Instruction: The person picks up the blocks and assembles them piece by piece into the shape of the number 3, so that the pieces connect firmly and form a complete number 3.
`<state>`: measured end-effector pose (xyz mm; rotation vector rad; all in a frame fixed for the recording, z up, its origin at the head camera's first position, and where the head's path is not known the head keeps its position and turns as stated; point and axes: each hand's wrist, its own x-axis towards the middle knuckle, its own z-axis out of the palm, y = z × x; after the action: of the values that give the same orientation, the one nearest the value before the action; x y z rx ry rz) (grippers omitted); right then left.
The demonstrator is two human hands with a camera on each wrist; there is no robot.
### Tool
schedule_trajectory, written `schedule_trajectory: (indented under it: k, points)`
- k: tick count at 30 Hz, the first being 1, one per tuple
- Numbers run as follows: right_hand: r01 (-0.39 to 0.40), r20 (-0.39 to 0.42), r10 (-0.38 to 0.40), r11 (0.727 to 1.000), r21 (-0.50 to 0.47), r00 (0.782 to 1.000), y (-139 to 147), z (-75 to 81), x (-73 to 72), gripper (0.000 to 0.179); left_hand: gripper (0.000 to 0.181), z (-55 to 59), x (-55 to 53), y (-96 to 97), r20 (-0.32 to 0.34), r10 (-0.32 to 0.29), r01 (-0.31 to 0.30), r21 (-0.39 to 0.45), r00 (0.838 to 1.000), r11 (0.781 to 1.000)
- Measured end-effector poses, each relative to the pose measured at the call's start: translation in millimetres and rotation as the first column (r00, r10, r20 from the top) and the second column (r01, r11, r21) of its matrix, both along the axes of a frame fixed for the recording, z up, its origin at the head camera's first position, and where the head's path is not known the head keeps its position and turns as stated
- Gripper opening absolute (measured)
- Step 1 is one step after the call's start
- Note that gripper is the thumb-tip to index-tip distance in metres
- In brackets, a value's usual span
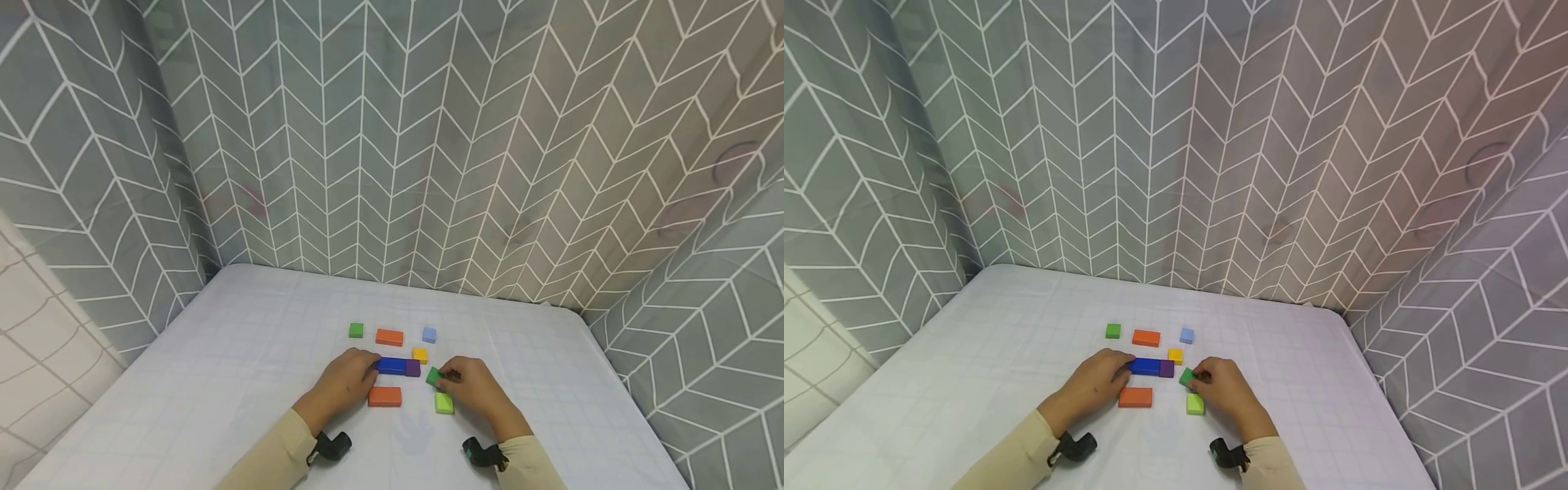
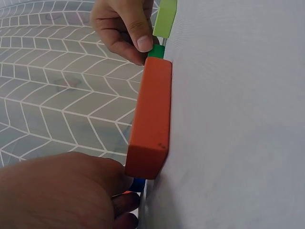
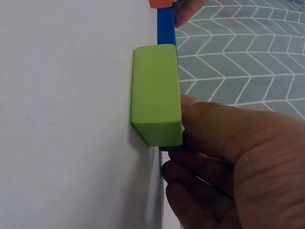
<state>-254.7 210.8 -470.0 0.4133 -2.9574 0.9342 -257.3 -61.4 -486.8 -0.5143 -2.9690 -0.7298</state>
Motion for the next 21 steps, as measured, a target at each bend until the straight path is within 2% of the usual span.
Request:
schedule_trajectory:
  k: [10,14,18,21]
  points:
    - [-0.045,0.008,0.045,0.999,-0.005,0.999,-0.1,-2.0,-2.3,0.015,0.037,-0.2,-0.2,-0.1,-0.006,0.007,-0.007,-0.004,1.000,1.000]
    - [-0.038,0.025,0.038,0.999,0.002,0.999,-0.9,-2.4,-2.6,0.013,0.037,0.1,-0.2,-0.4,0.005,0.008,-0.008,0.003,1.000,1.000]
    - [-0.030,0.001,0.030,0.999,-0.020,1.000,-0.2,-1.2,-1.5,0.010,0.037,1.5,0.7,0.0,0.014,0.011,-0.011,0.010,1.000,1.000]
    - [-0.057,-0.016,0.056,0.997,-0.050,0.998,1.2,-0.9,-1.5,0.015,0.038,1.9,1.2,0.7,0.015,0.015,-0.015,0.012,1.000,1.000]
